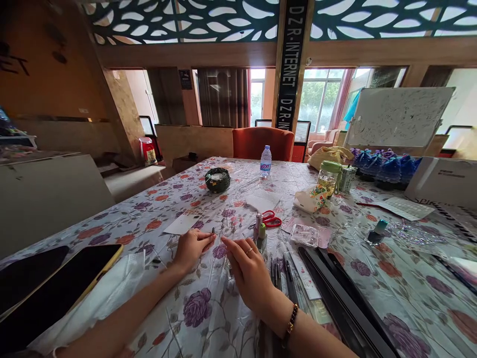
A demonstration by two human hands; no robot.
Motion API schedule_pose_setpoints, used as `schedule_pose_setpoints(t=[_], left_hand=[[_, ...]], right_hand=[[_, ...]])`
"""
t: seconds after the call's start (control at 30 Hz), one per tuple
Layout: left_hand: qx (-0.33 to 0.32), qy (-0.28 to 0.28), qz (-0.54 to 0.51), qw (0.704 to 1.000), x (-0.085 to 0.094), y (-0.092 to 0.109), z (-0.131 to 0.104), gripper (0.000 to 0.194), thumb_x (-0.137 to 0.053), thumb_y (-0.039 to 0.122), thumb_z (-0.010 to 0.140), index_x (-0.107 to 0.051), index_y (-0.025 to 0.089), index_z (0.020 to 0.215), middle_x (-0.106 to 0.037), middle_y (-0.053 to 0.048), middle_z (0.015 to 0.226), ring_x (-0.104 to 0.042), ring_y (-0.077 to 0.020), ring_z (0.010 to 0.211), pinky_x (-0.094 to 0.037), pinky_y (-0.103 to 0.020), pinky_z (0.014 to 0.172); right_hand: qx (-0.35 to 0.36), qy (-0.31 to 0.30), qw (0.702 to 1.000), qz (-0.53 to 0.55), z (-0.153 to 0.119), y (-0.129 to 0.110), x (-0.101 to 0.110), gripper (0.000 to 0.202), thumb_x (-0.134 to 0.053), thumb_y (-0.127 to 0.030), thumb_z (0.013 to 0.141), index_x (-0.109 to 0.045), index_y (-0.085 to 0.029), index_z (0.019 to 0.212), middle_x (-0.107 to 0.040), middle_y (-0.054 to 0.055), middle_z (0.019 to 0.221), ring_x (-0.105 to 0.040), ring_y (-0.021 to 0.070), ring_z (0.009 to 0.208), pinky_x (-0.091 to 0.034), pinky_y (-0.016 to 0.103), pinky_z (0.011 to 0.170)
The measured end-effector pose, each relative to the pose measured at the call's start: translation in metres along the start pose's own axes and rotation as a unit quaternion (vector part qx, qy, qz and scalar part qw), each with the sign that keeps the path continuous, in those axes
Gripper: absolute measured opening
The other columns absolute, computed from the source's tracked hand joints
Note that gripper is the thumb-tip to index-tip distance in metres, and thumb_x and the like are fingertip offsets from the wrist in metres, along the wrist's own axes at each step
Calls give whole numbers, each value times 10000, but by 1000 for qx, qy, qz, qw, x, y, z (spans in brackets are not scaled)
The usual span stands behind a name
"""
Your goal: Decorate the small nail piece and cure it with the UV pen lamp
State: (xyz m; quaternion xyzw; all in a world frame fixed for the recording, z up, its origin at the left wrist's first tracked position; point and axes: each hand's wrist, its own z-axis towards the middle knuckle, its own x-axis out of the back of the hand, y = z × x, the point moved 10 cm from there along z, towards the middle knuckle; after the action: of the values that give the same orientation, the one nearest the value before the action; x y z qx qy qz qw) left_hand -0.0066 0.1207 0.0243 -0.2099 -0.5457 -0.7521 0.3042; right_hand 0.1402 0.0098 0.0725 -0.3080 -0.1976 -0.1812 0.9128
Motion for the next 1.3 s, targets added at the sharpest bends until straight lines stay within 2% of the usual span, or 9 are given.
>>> schedule_pose_setpoints(t=[0.23, 0.4, 0.57, 0.67, 0.73, 0.8, 0.93, 1.03, 1.3], left_hand=[[-44, -12, 81, 996, -4, 1, -2, 307, -435, 330, 735, -678, 142, 739, -570, -26, 595, -520, -138, 572, -366, -229, 567], [-57, 8, 152, 987, 10, 1, -8, 177, -464, 178, 692, -622, 120, 750, -564, -67, 704, -512, -202, 716, -365, -289, 672], [-124, 94, 175, 972, 44, 38, -14, 203, -365, 60, 677, -499, 162, 790, -510, -62, 772, -462, -215, 803, -355, -330, 727], [-159, 108, 46, 980, 55, 61, -25, 202, -371, 37, 627, -439, 187, 743, -465, -20, 745, -461, -165, 745, -384, -281, 680], [-153, 25, -102, 983, 40, 67, -31, 243, -400, 51, 613, -433, 192, 808, -478, -5, 784, -478, -133, 731, -405, -258, 693], [-135, -84, -221, 962, 14, 69, -40, 362, -408, 41, 590, -444, 192, 917, -501, -24, 920, -492, -136, 853, -400, -271, 783], [-99, -264, -302, 911, -33, 66, -59, 552, -546, 146, 630, -398, 225, 1156, -460, -46, 1185, -420, -184, 1080, -343, -297, 904], [-101, -356, -295, 881, -53, 70, -71, 419, -535, 238, 689, -497, 194, 1104, -567, -43, 1077, -504, -198, 987, -384, -290, 861], [-108, -321, -223, 914, -46, 74, -70, 304, -513, 315, 696, -619, 164, 937, -652, -16, 828, -568, -195, 816, -433, -247, 728]], right_hand=[[-16, 1, 1000, 20, -2, 8, 0, 380, -294, -61, 848, -407, -209, 1179, -516, 43, 948, -429, 190, 846, -364, 355, 789], [-10, -18, 999, 30, 1, 8, 0, 348, -307, -35, 845, -452, -200, 1115, -537, 36, 882, -435, 187, 827, -377, 341, 762], [17, -124, 992, -23, 17, -5, -2, 340, -365, -11, 840, -492, -197, 1095, -554, 38, 897, -466, 170, 848, -396, 307, 776], [33, -198, 976, -89, 22, -12, -3, 411, -398, 53, 784, -495, -188, 1102, -539, 41, 937, -490, 146, 871, -415, 253, 772], [46, -240, 960, -139, 23, -17, -6, 441, -411, 92, 731, -513, -172, 1069, -530, 42, 958, -504, 131, 867, -424, 222, 767], [64, -263, 942, -196, 24, -22, -7, 415, -419, 102, 707, -531, -147, 1020, -534, 47, 962, -512, 128, 863, -430, 210, 767], [118, -313, 884, -326, 25, -31, -17, 255, -467, 31, 752, -559, -119, 936, -576, 46, 877, -536, 138, 796, -452, 218, 703], [132, -356, 833, -403, 25, -30, -27, 136, -498, -14, 764, -591, -108, 797, -593, 50, 772, -550, 148, 660, -451, 236, 549], [54, -334, 813, -473, 39, -17, -28, 246, -438, -195, 866, -572, -106, 679, -598, 107, 646, -582, 227, 610, -427, 306, 480]])
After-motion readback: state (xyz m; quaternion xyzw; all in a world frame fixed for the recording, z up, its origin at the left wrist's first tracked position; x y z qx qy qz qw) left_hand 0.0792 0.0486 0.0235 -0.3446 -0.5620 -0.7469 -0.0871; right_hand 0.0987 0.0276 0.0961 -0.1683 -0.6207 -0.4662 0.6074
